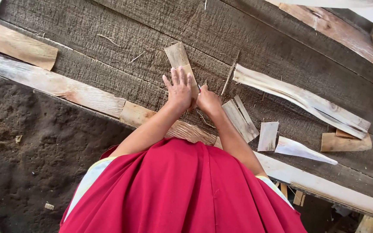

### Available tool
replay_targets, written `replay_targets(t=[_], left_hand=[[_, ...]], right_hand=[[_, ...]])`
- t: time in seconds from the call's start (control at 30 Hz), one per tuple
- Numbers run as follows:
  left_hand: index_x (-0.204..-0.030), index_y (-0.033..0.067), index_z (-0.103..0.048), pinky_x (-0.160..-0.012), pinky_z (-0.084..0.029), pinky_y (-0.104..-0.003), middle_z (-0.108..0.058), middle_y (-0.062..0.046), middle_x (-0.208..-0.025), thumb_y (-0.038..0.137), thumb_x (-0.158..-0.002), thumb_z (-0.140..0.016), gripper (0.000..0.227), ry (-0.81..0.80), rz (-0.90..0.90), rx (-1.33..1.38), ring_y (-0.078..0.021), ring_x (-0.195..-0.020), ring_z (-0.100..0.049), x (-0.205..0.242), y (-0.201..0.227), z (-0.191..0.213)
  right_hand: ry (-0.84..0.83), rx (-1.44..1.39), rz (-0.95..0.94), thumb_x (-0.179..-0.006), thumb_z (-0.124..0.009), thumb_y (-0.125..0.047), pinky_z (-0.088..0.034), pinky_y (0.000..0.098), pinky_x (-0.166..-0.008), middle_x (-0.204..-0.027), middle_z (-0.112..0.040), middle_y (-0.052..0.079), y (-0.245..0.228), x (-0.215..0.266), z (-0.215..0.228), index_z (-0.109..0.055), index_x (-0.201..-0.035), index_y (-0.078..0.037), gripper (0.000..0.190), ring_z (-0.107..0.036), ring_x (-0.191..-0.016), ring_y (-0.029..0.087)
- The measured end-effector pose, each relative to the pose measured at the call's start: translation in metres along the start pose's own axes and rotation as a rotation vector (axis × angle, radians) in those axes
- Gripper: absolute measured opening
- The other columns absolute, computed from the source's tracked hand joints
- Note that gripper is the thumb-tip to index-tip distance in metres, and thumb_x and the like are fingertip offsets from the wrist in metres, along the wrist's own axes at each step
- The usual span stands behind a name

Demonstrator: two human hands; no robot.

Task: The person uses a red utility knife to shave thin strips from a small rectangular piece of wood on a wooden workbench. They repeatedly scrape along the length of the wood, producing fine shavings, then briefly place the piece among other wood pieces before resuming shaving.

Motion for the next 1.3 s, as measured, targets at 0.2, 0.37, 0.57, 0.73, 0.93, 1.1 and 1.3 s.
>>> replay_targets(t=[0.2,0.37,0.57,0.73,0.93,1.1,1.3], left_hand=[[-0.163,0.0072,-0.028,-0.107,0.0,-0.087,-0.008,-0.032,-0.167,0.053,-0.088,-0.074,0.099,-0.036,-0.003,0.014,-0.0582,-0.151,0.001,-0.001,0.001,0.001],[-0.163,0.0072,-0.026,-0.106,-0.001,-0.087,-0.01,-0.032,-0.167,0.051,-0.088,-0.074,0.099,-0.045,0.005,0.008,-0.0578,-0.151,0.0,-0.006,0.001,-0.007],[-0.162,0.0105,-0.031,-0.106,-0.007,-0.087,-0.014,-0.029,-0.168,0.053,-0.09,-0.069,0.092,0.007,-0.003,0.005,-0.0577,-0.151,-0.004,0.013,0.002,0.024],[-0.162,0.0139,-0.033,-0.104,-0.01,-0.088,-0.013,-0.025,-0.169,0.053,-0.087,-0.074,0.093,0.044,-0.006,0.017,-0.062,-0.148,-0.012,0.007,-0.009,0.009],[-0.127,0.0176,-0.064,-0.082,-0.055,-0.052,-0.045,-0.01,-0.136,0.029,-0.087,-0.068,0.042,0.411,-0.045,0.18,-0.0389,-0.111,-0.06,-0.031,-0.031,0.004],[-0.122,0.0116,-0.043,-0.09,-0.052,-0.052,-0.048,-0.016,-0.121,0.028,-0.099,-0.058,0.032,0.426,0.316,1.028,-0.0448,-0.113,-0.062,-0.048,-0.104,-0.01],[-0.108,0.0157,-0.064,-0.084,-0.055,-0.052,-0.074,-0.016,-0.097,0.038,-0.091,-0.067,0.028,0.199,0.299,0.985,-0.0409,-0.104,-0.071,-0.06,-0.107,-0.027]], right_hand=[[-0.077,-0.032,0.011,-0.096,-0.037,-0.027,-0.045,0.068,-0.097,-0.117,-0.065,0.04,-0.034,0.055,0.037,-0.042,-0.133,0.006,0.05,-0.061,-0.117,0.057],[-0.104,-0.018,-0.036,-0.095,-0.034,-0.022,-0.043,0.0671,-0.101,-0.122,-0.064,0.038,-0.013,0.045,0.016,-0.04,-0.136,0.006,0.05,-0.06,-0.121,0.056],[-0.081,0.061,-0.077,-0.096,-0.031,-0.019,-0.045,0.0631,-0.1,-0.123,-0.068,0.03,0.019,0.036,-0.017,-0.044,-0.128,-0.002,0.039,-0.063,-0.12,0.05],[0.006,0.021,-0.138,-0.098,-0.034,-0.022,-0.048,0.0638,-0.097,-0.121,-0.069,0.029,0.021,0.05,-0.011,-0.046,-0.128,-0.006,0.036,-0.066,-0.115,0.05],[0.304,-0.154,-0.097,-0.087,-0.077,-0.038,-0.059,0.0616,-0.089,-0.139,-0.048,0.025,-0.029,0.062,0.007,-0.042,-0.139,-0.009,0.07,-0.071,-0.101,0.046],[0.394,-0.344,-0.107,-0.079,-0.079,-0.031,-0.055,0.0698,-0.093,-0.136,-0.042,0.023,-0.002,0.04,-0.005,-0.037,-0.145,-0.004,0.083,-0.063,-0.108,0.059],[0.639,-0.445,-0.306,-0.076,-0.084,-0.036,-0.061,0.0591,-0.08,-0.129,-0.046,0.02,0.034,0.046,0.0,-0.045,-0.134,-0.005,0.077,-0.069,-0.101,0.048]])
Point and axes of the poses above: each hand's wrist, its own x-axis away from the middle knuckle, its own z-axis out of the back of the hand, y = z × x, the point moved 9 cm from there along -x, towards the middle knuckle
